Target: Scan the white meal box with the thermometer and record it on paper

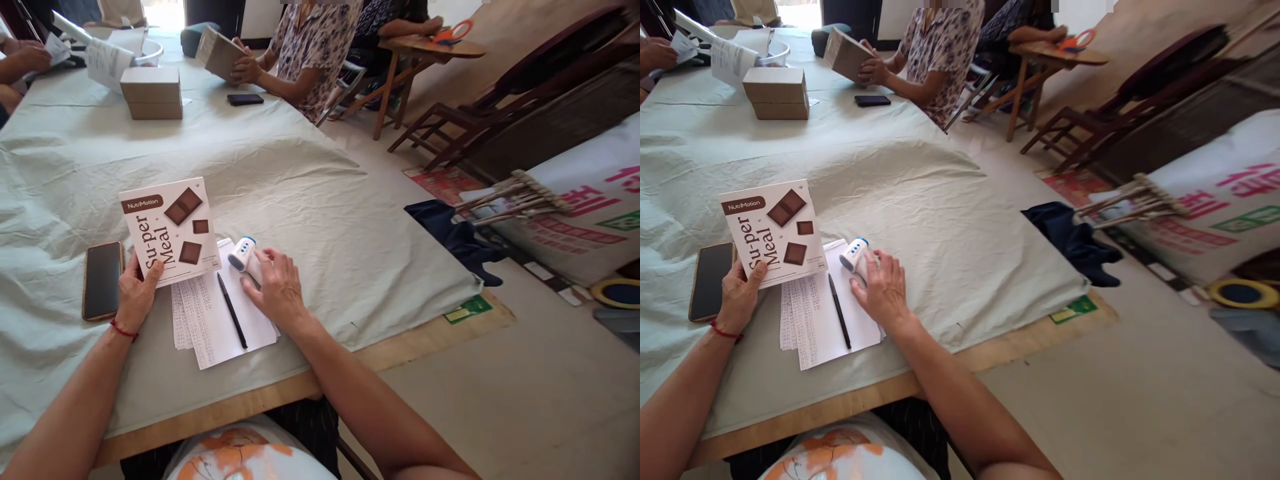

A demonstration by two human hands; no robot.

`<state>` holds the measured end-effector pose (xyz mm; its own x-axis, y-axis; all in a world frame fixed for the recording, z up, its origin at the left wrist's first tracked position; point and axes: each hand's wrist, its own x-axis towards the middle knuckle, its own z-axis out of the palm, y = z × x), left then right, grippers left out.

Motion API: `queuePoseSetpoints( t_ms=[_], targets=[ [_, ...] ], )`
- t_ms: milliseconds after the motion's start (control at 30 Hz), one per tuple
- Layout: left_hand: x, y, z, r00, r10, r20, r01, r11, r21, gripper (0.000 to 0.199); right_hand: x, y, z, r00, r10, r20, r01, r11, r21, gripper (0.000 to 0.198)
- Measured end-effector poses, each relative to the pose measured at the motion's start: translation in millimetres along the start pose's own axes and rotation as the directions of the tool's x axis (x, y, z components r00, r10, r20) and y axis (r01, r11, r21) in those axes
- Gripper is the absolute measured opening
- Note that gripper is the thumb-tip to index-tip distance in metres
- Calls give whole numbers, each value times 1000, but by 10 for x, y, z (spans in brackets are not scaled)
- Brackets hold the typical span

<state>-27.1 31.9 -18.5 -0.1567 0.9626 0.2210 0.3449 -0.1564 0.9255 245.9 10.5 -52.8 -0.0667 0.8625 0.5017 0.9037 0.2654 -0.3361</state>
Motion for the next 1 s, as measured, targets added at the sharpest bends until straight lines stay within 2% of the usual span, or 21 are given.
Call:
queuePoseSetpoints(
  t_ms=[100, 200, 300, 367, 433, 467, 533, 600, 667, 767, 1000],
  targets=[
    [0, 0, -23, 1000, 12, 17, -13, 1000, 26, 59, 28, 154, 37, 990, 97, 102, -86, 990, -110, 54],
    [-2, 28, -42, 1000, 4, 30, -6, 996, 87, 61, 34, 221, 63, 979, 102, 175, -87, 992, -94, 45],
    [-3, 64, -46, 999, -10, 31, 7, 993, 122, 60, 50, 179, 44, 974, 133, 182, -136, 991, 2, 42],
    [-3, 80, -42, 999, -24, 33, 21, 995, 101, 59, 68, 91, -19, 975, 165, 150, -190, 968, 167, 43],
    [-4, 93, -36, 998, -40, 41, 38, 997, 60, 59, 79, -45, -119, 971, 195, 140, -237, 876, 421, 41],
    [-5, 100, -34, 998, -45, 52, 43, 998, 38, 60, 79, -127, -174, 962, 204, 181, -271, 786, 555, 38],
    [-9, 118, -33, 997, -48, 68, 47, 999, 18, 62, 71, -304, -271, 928, 145, 344, -366, 534, 762, 36],
    [-14, 140, -37, 996, -53, 73, 51, 998, 30, 63, 62, -467, -320, 891, 40, 452, -442, 309, 842, 42],
    [-18, 157, -41, 996, -64, 69, 60, 997, 53, 63, 69, -584, -309, 846, -24, 532, -521, 171, 836, 45],
    [-19, 162, -46, 995, -75, 70, 69, 995, 77, 64, 100, -645, -217, 807, -57, 588, -580, 110, 807, 45],
    [-12, 146, -53, 993, -80, 92, 72, 993, 94, 69, 88, -628, -75, 811, -58, 582, -569, 154, 808, 42]
  ],
)
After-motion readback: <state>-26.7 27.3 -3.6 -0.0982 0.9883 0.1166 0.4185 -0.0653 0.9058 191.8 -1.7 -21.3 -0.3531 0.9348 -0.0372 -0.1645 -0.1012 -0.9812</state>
